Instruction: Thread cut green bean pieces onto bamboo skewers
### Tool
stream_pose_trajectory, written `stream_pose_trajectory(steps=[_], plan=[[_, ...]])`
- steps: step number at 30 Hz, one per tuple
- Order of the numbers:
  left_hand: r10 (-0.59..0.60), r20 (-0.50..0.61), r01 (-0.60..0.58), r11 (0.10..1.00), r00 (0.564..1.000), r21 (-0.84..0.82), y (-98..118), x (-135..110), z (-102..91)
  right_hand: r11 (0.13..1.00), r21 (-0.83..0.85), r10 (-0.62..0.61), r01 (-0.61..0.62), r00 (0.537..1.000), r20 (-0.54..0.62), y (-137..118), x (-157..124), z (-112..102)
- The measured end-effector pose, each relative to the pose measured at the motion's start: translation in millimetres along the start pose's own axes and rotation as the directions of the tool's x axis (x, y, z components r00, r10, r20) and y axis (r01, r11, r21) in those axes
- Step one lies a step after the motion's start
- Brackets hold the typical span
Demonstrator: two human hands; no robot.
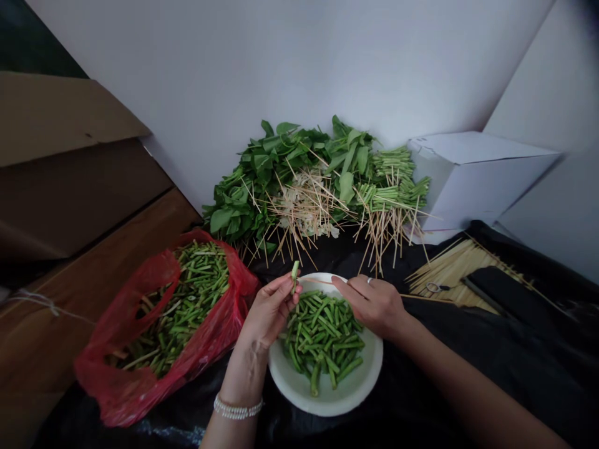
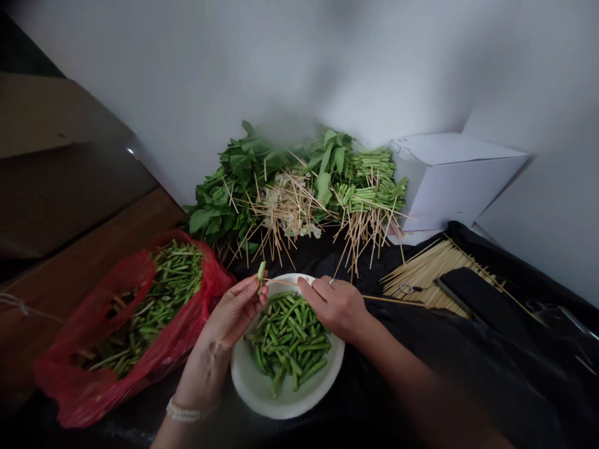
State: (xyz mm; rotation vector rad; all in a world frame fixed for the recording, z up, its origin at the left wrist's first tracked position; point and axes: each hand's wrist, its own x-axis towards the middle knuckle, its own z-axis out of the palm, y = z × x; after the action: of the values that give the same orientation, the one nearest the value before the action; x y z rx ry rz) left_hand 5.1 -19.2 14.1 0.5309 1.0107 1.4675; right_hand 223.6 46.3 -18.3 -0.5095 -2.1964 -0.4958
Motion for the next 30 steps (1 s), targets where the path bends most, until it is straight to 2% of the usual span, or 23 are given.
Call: stream_pose_trajectory(steps=[3, 12, 18, 21, 23, 25, 26, 27, 29, 30], plan=[[-0.049, 0.015, 0.049, 0.999, 0.999, -0.009, 0, -2, 1.6, 1.0, 0.023, 0.009, -0.009, 1.0, -0.001, -2, -1, 1], [-0.096, 0.02, 0.096, 0.995, 0.995, 0.004, -1, -4, 9.9, 0.998, 0.052, 0.03, -0.031, 0.999, 0.038, -6, 0, -2], [-0.144, 0.086, 0.136, 0.986, 0.986, 0.101, -22, -8, 21.0, 0.999, 0.036, 0.019, -0.022, 0.998, 0.065, -13, 1, -2], [-0.11, 0.095, 0.09, 0.978, 0.989, 0.189, -28, -9, 24.3, 1.0, 0.024, 0.014, -0.016, 0.997, 0.071, -14, 2, -1], [-0.049, 0.111, 0.009, 0.943, 0.993, 0.333, -21, -9, 22.0, 1.0, 0.015, 0.017, -0.018, 0.998, 0.063, -12, 2, -1], [0.025, 0.15, -0.101, 0.845, 0.988, 0.525, -7, -8, 15.4, 0.999, 0.013, 0.033, -0.033, 0.999, 0.033, -8, 2, -2], [0.106, 0.136, -0.168, 0.772, 0.985, 0.613, 0, -7, 10.9, 0.999, 0.015, 0.047, -0.047, 0.999, 0.015, -6, 2, -3], [0.21, 0.112, -0.226, 0.661, 0.971, 0.716, 6, -6, 6.2, 0.998, 0.015, 0.061, -0.061, 0.998, 0.0, -4, 2, -4], [0.354, 0.154, -0.275, 0.322, 0.923, 0.906, 12, -4, -1.8, 0.997, 0.008, 0.08, -0.08, 0.997, -0.018, -1, 2, -5], [0.374, 0.204, -0.277, 0.152, 0.905, 0.949, 12, -2, -4.5, 0.997, -0.001, 0.083, -0.083, 0.996, -0.019, 0, 3, -6]])
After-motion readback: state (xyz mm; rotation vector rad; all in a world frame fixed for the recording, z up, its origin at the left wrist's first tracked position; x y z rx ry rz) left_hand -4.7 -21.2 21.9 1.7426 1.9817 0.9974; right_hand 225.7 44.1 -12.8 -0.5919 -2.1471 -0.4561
